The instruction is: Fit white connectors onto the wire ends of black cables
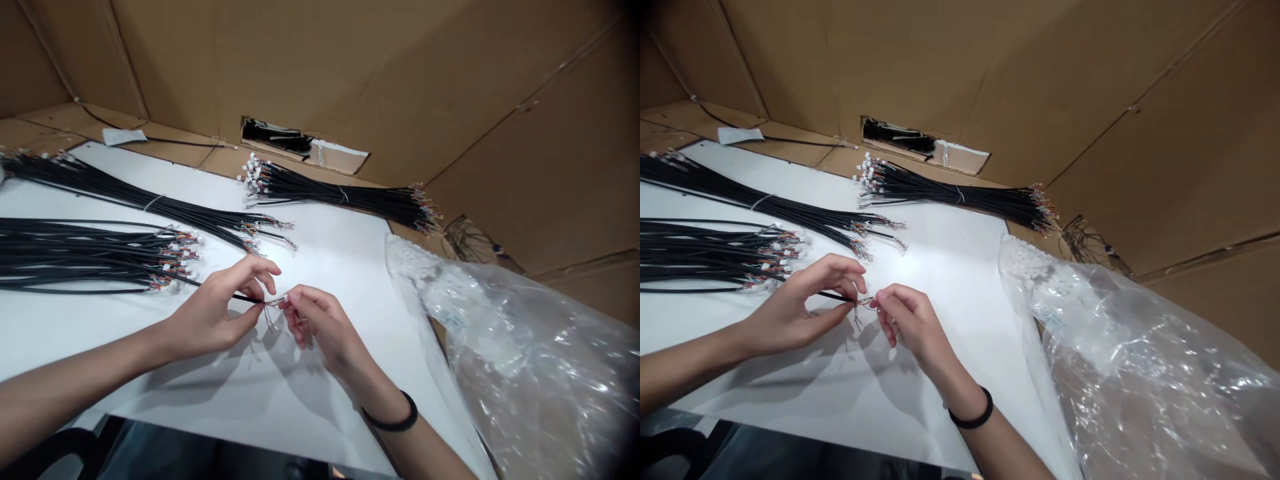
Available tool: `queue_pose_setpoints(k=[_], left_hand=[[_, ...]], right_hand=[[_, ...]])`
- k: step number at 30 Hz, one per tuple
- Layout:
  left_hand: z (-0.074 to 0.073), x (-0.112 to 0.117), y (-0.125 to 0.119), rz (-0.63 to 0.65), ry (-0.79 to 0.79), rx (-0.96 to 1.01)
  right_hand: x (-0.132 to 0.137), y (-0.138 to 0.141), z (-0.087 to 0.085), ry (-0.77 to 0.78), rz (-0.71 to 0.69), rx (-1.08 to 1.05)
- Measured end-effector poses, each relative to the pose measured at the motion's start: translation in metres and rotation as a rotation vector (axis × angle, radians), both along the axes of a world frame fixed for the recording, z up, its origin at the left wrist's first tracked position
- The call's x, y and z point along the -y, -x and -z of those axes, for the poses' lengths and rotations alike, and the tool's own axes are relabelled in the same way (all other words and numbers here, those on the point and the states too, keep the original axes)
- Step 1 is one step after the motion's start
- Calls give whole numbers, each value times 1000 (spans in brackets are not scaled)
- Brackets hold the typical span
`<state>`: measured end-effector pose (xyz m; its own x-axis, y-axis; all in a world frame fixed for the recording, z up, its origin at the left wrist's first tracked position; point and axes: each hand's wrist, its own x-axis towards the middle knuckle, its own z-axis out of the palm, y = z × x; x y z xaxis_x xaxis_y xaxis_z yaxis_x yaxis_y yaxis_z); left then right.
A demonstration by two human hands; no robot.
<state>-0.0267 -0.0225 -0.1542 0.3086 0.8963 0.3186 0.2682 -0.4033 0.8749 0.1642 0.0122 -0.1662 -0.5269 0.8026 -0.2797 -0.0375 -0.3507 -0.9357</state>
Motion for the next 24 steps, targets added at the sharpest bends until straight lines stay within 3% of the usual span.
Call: queue_pose_setpoints(k=[20, 24], left_hand=[[1, 0, 3, -14, -18, 45], [-1, 0, 2, -9, -6, 55]], right_hand=[[1, -6, -4, -153, 3, 113], [0, -7, -4, -255, 12, 174]])
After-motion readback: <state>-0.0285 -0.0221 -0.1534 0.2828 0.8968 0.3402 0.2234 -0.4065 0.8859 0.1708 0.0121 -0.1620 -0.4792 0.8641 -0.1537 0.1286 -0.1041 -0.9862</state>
